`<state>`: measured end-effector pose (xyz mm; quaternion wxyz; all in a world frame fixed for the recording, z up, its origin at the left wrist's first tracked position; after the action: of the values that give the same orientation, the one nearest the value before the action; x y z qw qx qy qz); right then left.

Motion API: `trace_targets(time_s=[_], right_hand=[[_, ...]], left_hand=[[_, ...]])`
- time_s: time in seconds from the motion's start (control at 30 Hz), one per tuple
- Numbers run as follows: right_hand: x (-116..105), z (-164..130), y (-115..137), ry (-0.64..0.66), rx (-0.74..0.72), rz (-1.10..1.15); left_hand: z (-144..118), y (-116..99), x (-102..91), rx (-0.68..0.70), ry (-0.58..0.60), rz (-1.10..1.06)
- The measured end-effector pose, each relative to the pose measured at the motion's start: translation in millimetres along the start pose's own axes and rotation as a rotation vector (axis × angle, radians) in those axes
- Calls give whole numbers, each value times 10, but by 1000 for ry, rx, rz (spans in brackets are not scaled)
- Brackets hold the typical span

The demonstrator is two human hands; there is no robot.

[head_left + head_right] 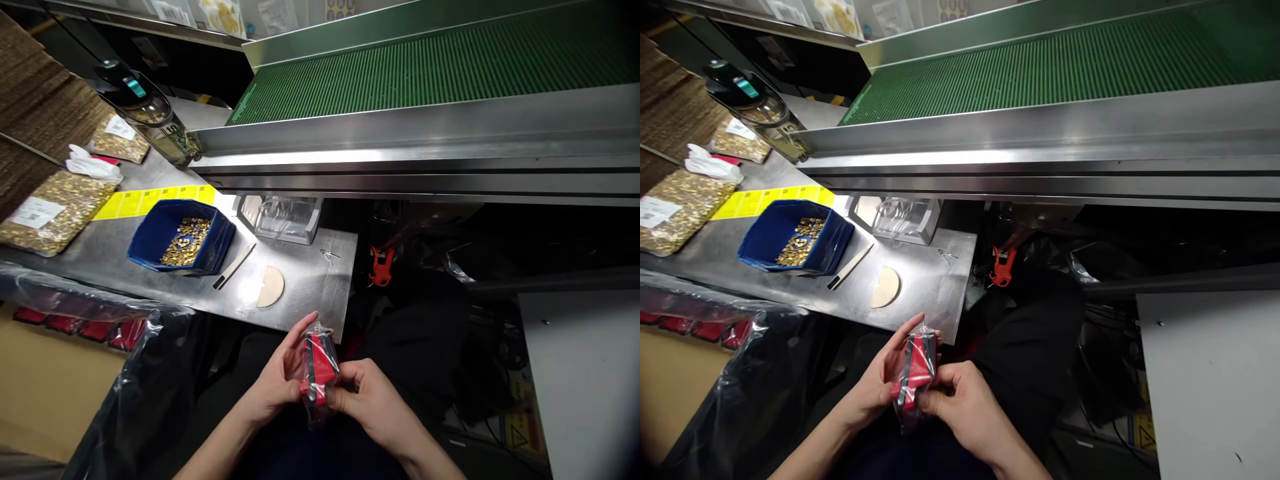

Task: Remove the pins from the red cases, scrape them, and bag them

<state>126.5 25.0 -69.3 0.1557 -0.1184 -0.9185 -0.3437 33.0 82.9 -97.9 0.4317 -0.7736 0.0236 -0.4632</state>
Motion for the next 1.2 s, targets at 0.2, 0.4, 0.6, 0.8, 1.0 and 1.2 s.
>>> trace_targets(time_s=[0.2, 0.4, 0.6, 0.8, 1.0, 1.2], right_hand=[[119, 0, -128, -2, 10, 101], [169, -86, -315, 36, 22, 185], [-52, -199, -366, -111, 26, 50], [-139, -194, -320, -270, -6, -188], [78, -159, 86, -314, -116, -513], [279, 309, -321, -132, -6, -177]], left_hand=[[-142, 168, -141, 13, -21, 108], [-294, 241, -276, 7, -142, 184], [-371, 133, -331, 33, -272, 321], [-489, -128, -396, 57, -228, 769], [-379, -604, 286, 225, 494, 1262], [-555, -672, 153, 288, 182, 1241]])
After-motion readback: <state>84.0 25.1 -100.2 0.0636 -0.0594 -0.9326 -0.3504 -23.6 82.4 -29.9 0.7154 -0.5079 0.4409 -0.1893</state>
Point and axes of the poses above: each hand's wrist, its own z-axis towards the middle knuckle, its own x-axis out of the palm, y = z × x, the point moved 9 cm from there along z, towards the middle knuckle, and after that the axes turned 13 degrees about x, right-handed, at the moved point
